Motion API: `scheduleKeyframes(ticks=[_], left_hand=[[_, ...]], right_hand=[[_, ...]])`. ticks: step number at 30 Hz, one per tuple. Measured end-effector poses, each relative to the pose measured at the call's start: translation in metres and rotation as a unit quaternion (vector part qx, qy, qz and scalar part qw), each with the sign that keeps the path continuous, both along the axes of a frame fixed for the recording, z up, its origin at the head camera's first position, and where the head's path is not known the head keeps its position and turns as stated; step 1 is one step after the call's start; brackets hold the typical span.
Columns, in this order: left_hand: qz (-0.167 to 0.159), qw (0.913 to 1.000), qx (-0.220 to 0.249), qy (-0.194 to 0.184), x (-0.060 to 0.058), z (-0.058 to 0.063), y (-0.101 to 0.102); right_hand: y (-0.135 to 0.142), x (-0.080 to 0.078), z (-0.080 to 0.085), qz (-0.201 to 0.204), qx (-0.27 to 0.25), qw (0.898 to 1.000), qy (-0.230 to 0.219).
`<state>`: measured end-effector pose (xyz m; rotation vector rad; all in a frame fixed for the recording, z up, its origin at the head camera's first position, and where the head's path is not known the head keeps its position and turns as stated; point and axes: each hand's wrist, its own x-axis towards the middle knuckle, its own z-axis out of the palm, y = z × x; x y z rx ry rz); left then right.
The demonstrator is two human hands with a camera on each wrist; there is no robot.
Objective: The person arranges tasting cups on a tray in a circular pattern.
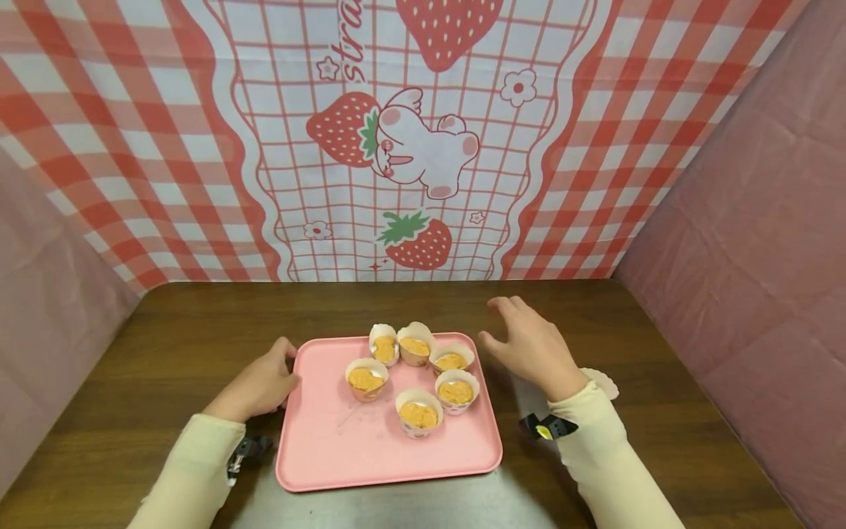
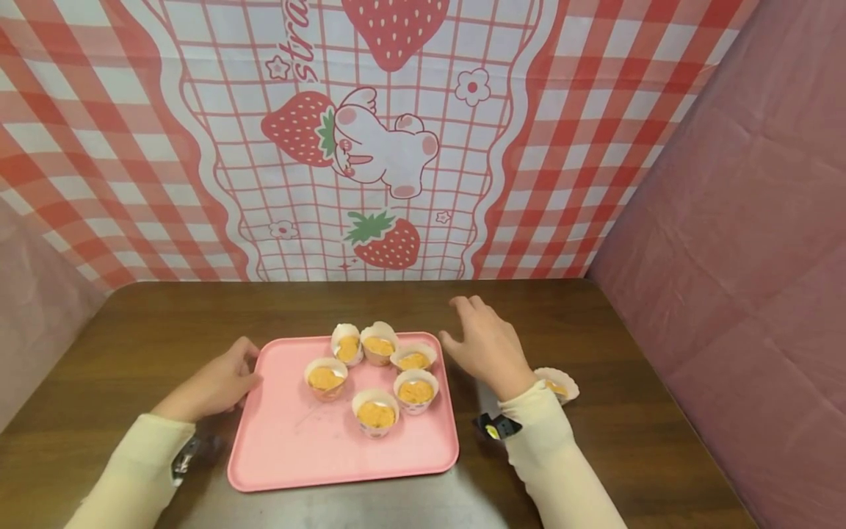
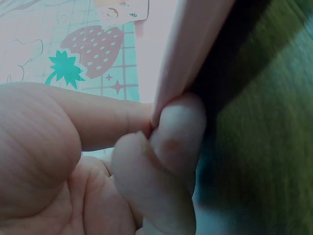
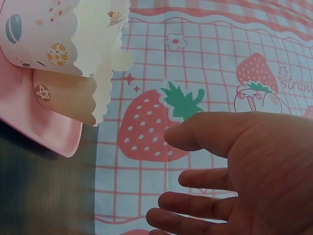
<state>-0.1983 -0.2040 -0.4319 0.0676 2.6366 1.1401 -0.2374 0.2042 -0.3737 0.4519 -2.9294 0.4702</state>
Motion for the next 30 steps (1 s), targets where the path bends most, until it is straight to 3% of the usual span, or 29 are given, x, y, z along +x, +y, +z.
scheduleKeyframes(ticks=[30], left_hand=[[-0.006,0.9999,-0.009,0.001,0.0004,0.0006,-0.0005]], right_hand=[[-0.006,0.0043,-0.0044,-0.001,0.011,0.999,-0.036]])
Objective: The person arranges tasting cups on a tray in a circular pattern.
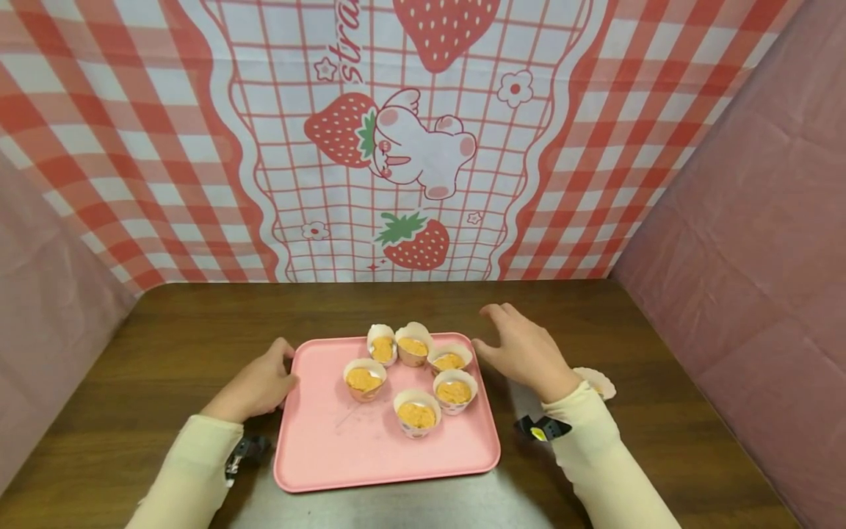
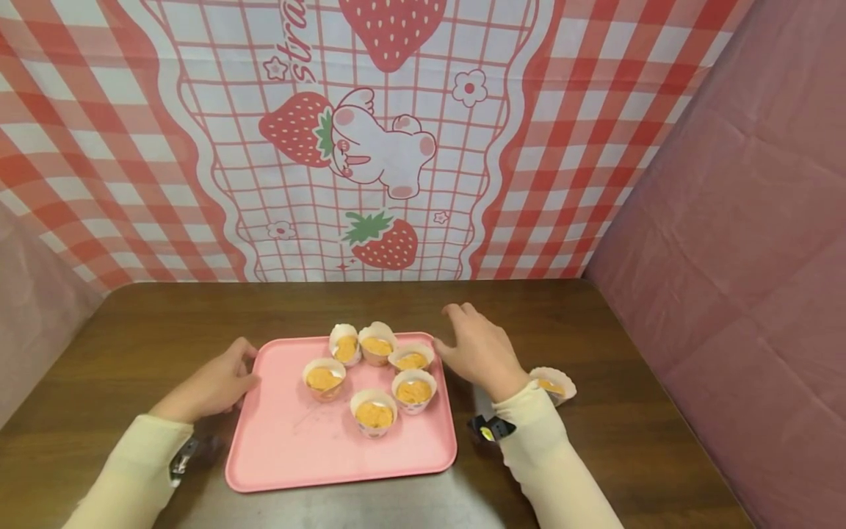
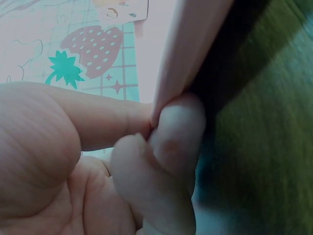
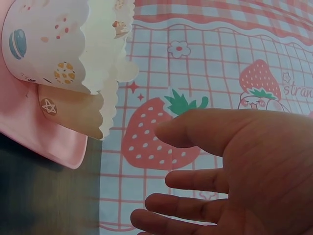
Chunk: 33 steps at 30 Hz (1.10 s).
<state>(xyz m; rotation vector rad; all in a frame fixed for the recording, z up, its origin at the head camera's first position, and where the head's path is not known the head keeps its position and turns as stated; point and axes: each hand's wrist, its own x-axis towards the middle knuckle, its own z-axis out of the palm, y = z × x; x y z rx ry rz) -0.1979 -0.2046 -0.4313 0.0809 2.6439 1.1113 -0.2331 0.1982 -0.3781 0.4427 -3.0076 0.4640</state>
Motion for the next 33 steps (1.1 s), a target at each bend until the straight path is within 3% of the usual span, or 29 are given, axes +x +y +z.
scheduleKeyframes(ticks=[33], left_hand=[[-0.008,0.9999,-0.005,0.006,-0.0002,-0.0018,-0.0016]], right_hand=[[-0.0037,0.0029,-0.001,0.0,0.011,0.999,-0.034]])
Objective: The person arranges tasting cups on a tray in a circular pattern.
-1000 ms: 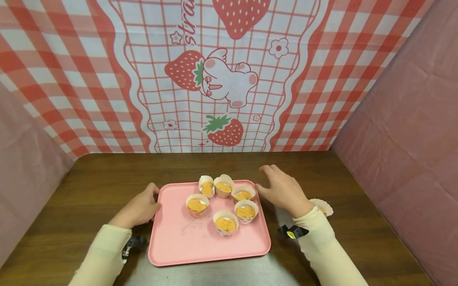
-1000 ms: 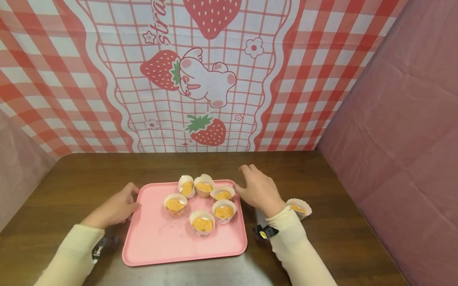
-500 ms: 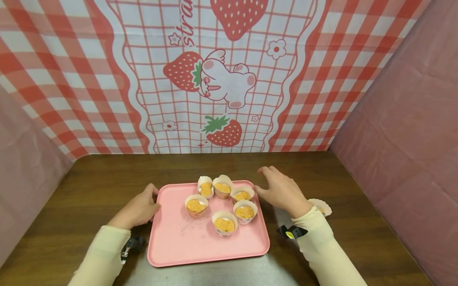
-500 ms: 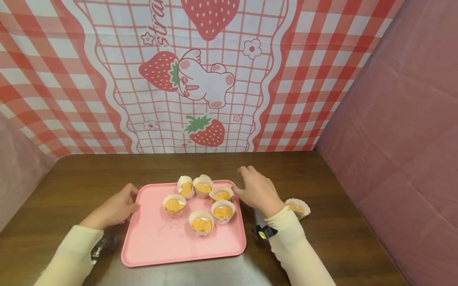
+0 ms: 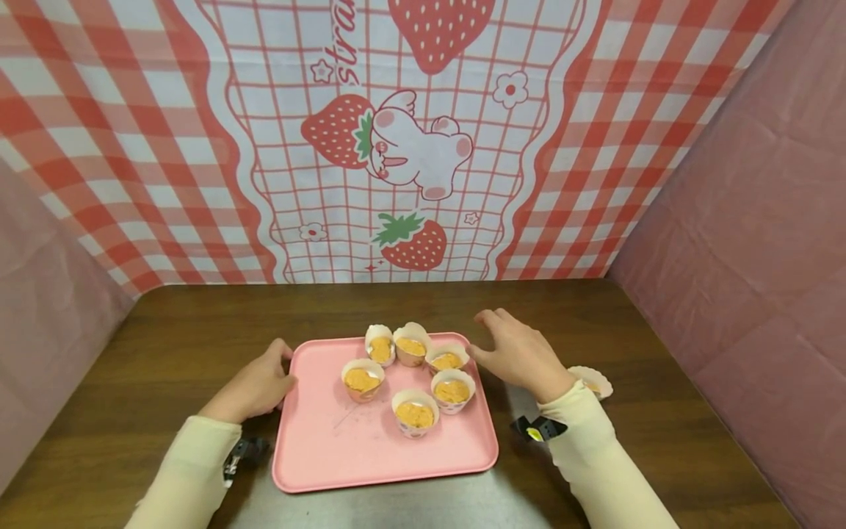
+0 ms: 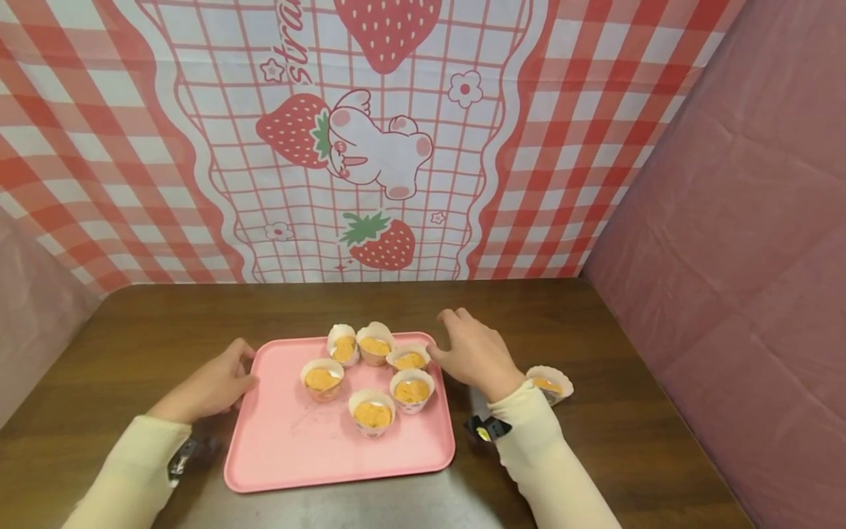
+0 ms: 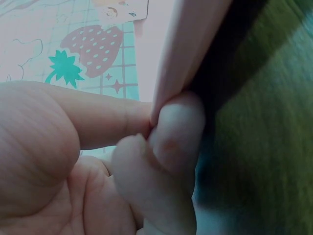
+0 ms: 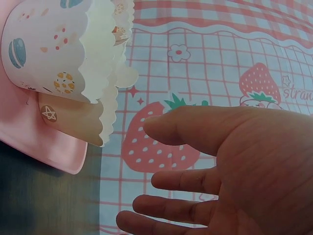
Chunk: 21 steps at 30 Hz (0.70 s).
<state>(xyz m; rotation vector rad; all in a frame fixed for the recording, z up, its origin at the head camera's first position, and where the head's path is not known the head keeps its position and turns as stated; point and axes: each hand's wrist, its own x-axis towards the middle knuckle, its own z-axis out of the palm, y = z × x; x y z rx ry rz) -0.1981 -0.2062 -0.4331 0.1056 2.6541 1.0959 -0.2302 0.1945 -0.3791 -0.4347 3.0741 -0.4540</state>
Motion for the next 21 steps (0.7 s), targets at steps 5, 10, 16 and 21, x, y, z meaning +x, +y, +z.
scheduleKeyframes(ticks=[5,10,16,21], left_hand=[[-0.005,1.0,0.003,0.006,-0.001,0.0,0.002],[-0.006,0.9999,0.008,0.007,0.0,0.0,0.002],[0.006,0.9998,0.017,0.0,0.003,-0.001,0.0],[0.003,0.9998,0.019,0.009,0.003,0.0,0.001]], right_hand=[[0.001,0.003,0.0,0.003,0.001,1.0,-0.008],[0.0,0.005,0.001,0.004,0.003,1.0,-0.006],[-0.004,0.005,0.004,0.012,0.004,1.0,-0.003],[0.003,0.007,0.011,0.0,0.005,1.0,-0.011]])
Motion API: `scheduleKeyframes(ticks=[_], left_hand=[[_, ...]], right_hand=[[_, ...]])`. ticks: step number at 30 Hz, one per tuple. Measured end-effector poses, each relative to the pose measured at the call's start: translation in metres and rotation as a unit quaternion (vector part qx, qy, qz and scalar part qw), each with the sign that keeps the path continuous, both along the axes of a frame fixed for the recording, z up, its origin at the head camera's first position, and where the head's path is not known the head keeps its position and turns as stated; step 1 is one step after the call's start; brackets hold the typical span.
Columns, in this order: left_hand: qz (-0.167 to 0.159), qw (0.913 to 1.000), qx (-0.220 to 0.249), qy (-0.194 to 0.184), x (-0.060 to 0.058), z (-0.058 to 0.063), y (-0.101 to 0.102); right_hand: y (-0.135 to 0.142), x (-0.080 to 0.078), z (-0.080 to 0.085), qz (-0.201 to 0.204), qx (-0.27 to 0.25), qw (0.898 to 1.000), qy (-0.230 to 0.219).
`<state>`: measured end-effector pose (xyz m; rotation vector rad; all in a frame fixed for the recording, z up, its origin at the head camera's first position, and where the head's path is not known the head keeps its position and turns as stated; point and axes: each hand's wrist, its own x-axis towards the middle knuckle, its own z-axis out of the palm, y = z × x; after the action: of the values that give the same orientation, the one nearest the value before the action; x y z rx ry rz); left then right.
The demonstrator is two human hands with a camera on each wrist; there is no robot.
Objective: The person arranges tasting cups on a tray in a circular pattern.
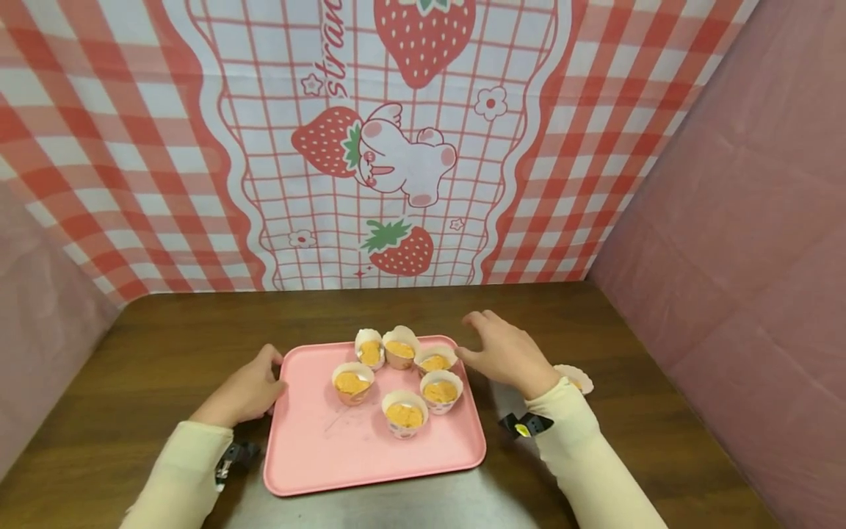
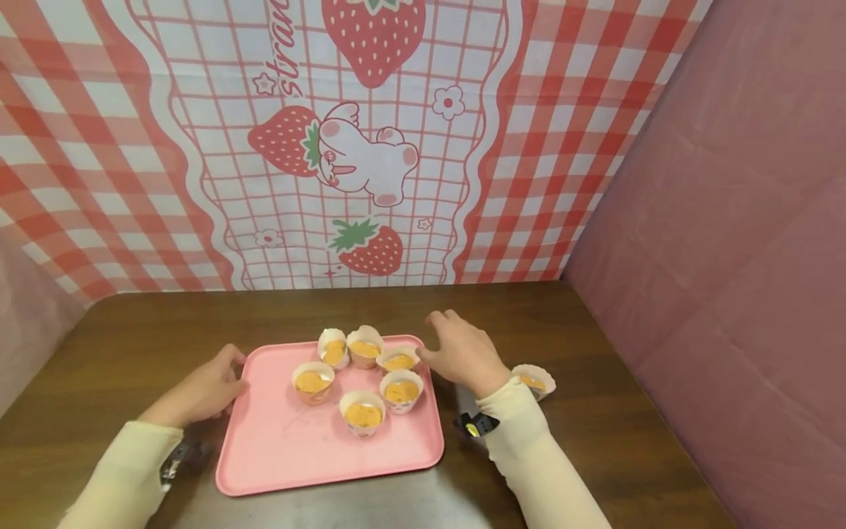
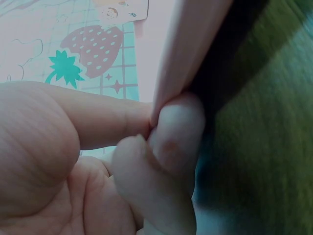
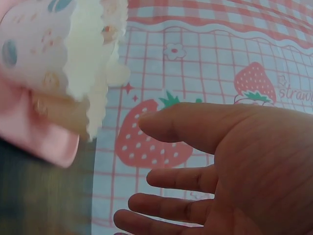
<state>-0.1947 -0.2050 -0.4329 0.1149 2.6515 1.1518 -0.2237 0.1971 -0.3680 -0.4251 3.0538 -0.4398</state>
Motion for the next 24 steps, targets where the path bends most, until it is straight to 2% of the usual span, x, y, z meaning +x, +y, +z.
scheduleKeyframes(ticks=[6,14,16,21,24], left_hand=[[0.005,1.0,-0.001,-0.008,0.001,-0.001,-0.003],[0.011,0.9999,0.0,-0.008,0.001,-0.005,-0.006],[0.01,0.9999,0.003,-0.006,0.002,-0.005,-0.006],[0.012,0.9999,0.01,-0.007,0.002,-0.005,-0.006],[0.014,0.9998,0.014,-0.007,0.002,-0.005,-0.007]], right_hand=[[0.026,-0.006,0.017,0.002,0.05,0.999,-0.015],[0.069,-0.007,0.034,0.04,0.128,0.99,-0.035],[0.079,-0.006,0.035,0.039,0.145,0.987,-0.064],[0.092,-0.002,0.039,0.023,0.161,0.971,-0.176],[0.094,0.002,0.04,0.028,0.158,0.964,-0.211]])
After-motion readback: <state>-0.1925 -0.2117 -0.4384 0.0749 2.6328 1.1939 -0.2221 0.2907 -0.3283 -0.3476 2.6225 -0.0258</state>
